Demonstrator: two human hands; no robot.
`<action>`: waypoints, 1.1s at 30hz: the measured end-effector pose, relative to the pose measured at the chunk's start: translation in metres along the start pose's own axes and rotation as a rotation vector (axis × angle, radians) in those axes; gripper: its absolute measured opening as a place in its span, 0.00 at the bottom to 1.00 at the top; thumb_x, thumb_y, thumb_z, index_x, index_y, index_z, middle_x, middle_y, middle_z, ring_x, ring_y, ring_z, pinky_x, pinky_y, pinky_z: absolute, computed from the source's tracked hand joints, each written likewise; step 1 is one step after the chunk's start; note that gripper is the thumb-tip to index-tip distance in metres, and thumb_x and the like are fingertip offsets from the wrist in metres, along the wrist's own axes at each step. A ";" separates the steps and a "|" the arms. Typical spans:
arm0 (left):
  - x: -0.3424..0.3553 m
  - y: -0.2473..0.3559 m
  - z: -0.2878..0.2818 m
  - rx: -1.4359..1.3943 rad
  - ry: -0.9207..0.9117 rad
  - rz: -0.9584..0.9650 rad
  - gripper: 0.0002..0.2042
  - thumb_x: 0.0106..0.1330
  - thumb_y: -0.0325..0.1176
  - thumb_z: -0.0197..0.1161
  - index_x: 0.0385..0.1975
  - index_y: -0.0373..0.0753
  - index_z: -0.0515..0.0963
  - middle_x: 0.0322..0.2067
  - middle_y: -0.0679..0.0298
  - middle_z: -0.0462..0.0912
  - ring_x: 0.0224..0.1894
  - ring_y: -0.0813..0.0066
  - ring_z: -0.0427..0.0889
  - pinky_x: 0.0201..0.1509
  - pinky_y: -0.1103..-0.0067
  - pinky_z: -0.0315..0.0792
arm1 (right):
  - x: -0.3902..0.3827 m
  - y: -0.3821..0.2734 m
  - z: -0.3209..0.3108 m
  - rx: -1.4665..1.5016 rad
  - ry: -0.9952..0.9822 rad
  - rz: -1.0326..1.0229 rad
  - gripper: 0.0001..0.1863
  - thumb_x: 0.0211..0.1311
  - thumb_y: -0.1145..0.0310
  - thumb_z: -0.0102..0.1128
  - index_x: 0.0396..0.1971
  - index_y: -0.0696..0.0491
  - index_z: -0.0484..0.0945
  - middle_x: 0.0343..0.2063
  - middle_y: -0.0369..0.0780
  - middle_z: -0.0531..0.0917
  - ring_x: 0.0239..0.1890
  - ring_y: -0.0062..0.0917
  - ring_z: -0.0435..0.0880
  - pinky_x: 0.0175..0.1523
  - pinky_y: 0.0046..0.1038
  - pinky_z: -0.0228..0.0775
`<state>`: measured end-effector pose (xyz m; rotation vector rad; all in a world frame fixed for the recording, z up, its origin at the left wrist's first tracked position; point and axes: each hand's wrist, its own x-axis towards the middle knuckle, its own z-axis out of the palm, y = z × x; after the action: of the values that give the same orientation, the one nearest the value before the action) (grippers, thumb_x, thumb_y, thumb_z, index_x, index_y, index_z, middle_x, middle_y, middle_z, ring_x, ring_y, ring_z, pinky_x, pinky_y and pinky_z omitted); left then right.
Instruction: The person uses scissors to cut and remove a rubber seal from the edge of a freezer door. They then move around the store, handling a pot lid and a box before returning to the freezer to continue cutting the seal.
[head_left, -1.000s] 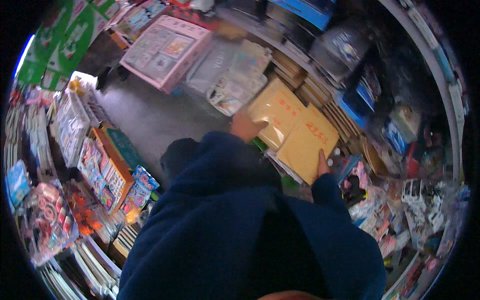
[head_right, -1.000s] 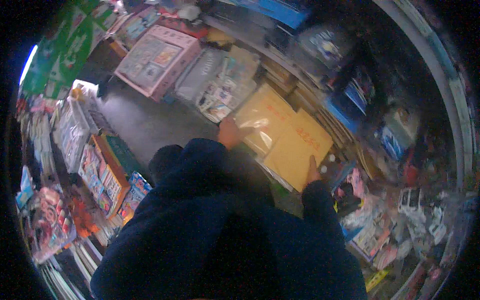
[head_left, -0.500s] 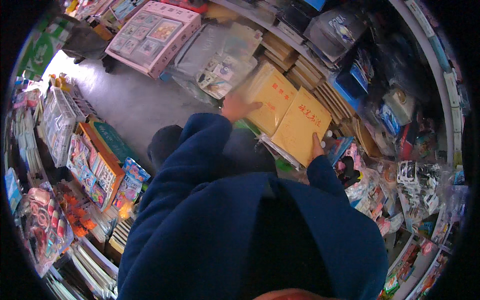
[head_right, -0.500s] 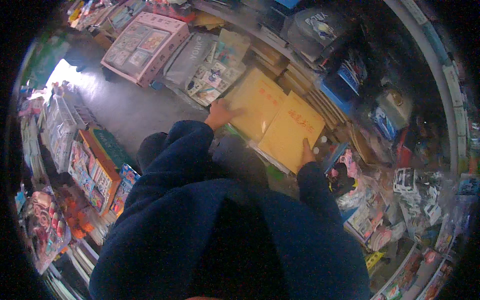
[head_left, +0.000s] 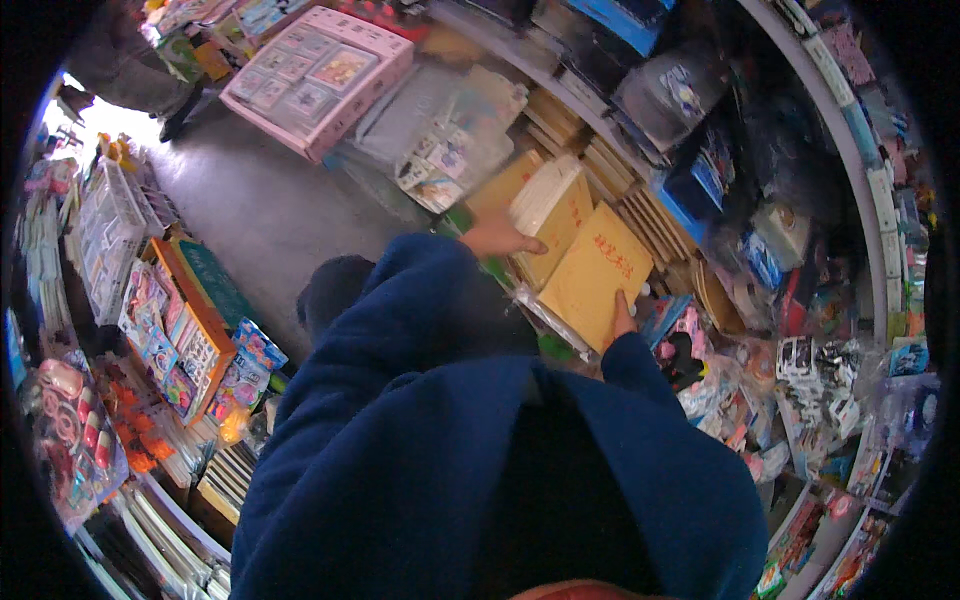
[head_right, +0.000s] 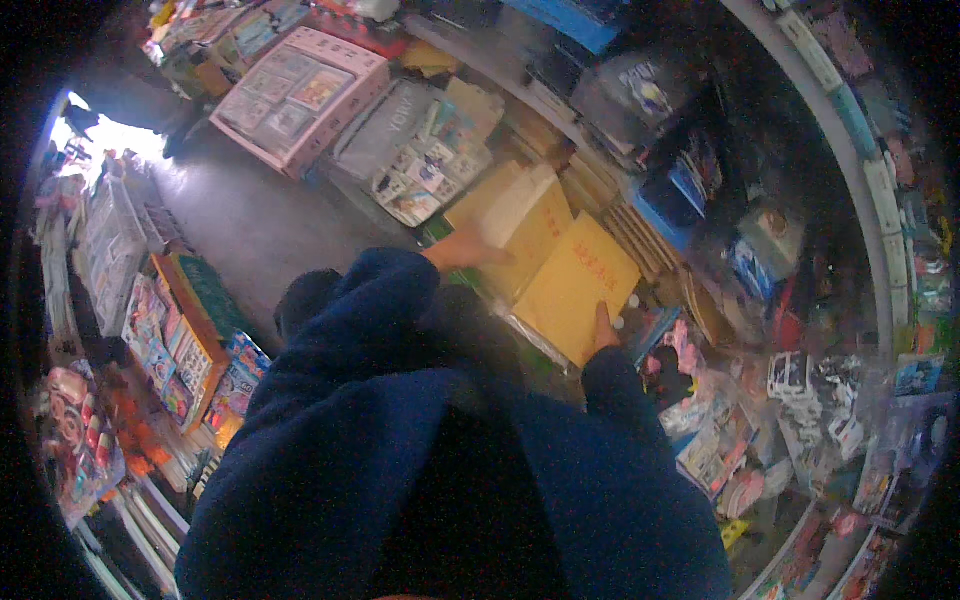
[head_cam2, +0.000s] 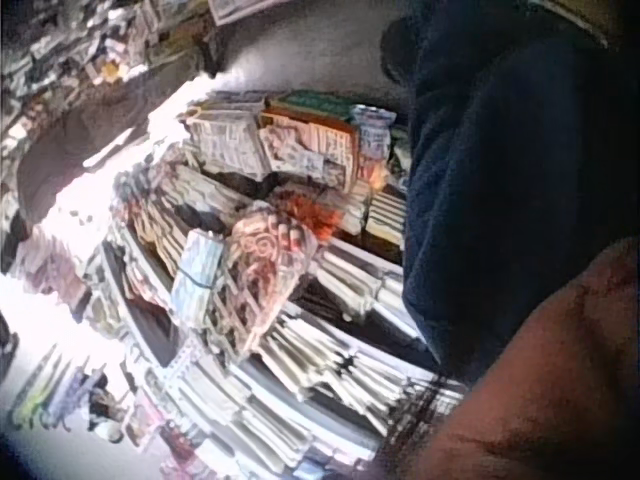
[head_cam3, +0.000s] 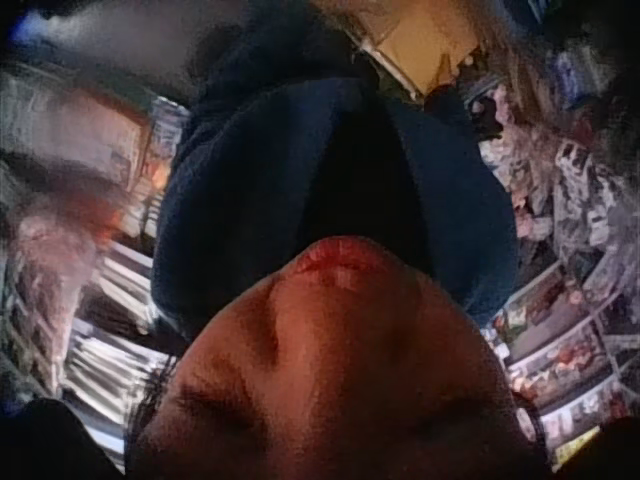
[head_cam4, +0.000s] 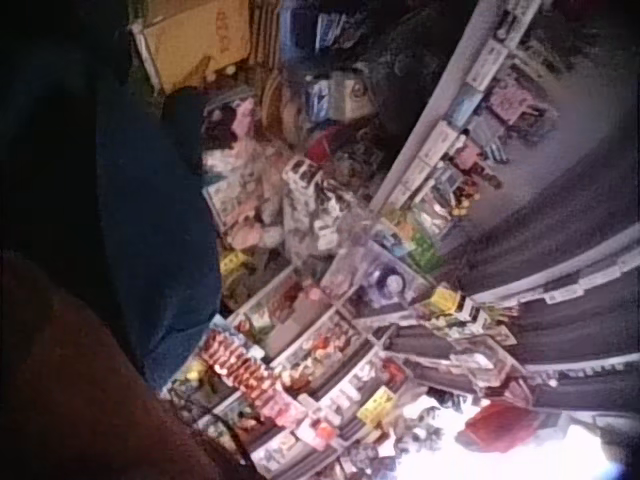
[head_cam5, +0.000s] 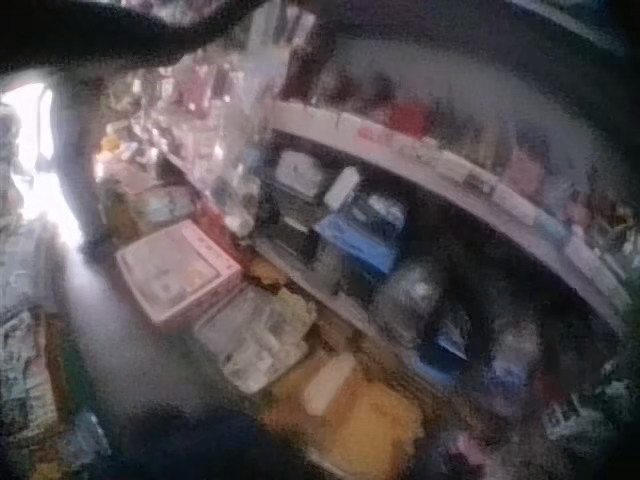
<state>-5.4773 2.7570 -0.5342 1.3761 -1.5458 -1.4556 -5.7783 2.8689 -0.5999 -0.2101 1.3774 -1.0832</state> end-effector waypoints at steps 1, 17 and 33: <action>0.000 -0.003 -0.002 -0.062 -0.016 -0.014 0.33 0.38 0.42 0.75 0.45 0.29 0.74 0.39 0.52 0.80 0.41 0.60 0.80 0.48 0.72 0.72 | -0.001 0.000 0.000 -0.004 -0.002 0.009 0.31 0.64 0.45 0.48 0.56 0.54 0.67 0.50 0.42 0.78 0.50 0.34 0.79 0.54 0.37 0.72; -0.105 0.063 -0.113 -0.692 0.177 0.018 0.27 0.52 0.33 0.61 0.54 0.31 0.68 0.46 0.58 0.77 0.46 0.70 0.77 0.52 0.77 0.69 | 0.006 0.001 -0.011 -0.046 -0.029 0.085 0.33 0.64 0.43 0.44 0.56 0.56 0.67 0.50 0.42 0.78 0.47 0.35 0.80 0.52 0.35 0.72; 0.045 0.003 -0.335 -0.385 0.734 0.089 0.33 0.53 0.53 0.61 0.58 0.44 0.64 0.47 0.56 0.76 0.49 0.54 0.74 0.53 0.66 0.66 | 0.047 0.024 -0.042 -0.005 -0.031 0.036 0.34 0.59 0.39 0.49 0.56 0.50 0.70 0.50 0.39 0.78 0.48 0.36 0.78 0.54 0.37 0.69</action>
<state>-5.1823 2.6049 -0.4687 1.3622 -0.7989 -0.9558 -5.8102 2.8672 -0.6591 -0.2043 1.3515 -1.0428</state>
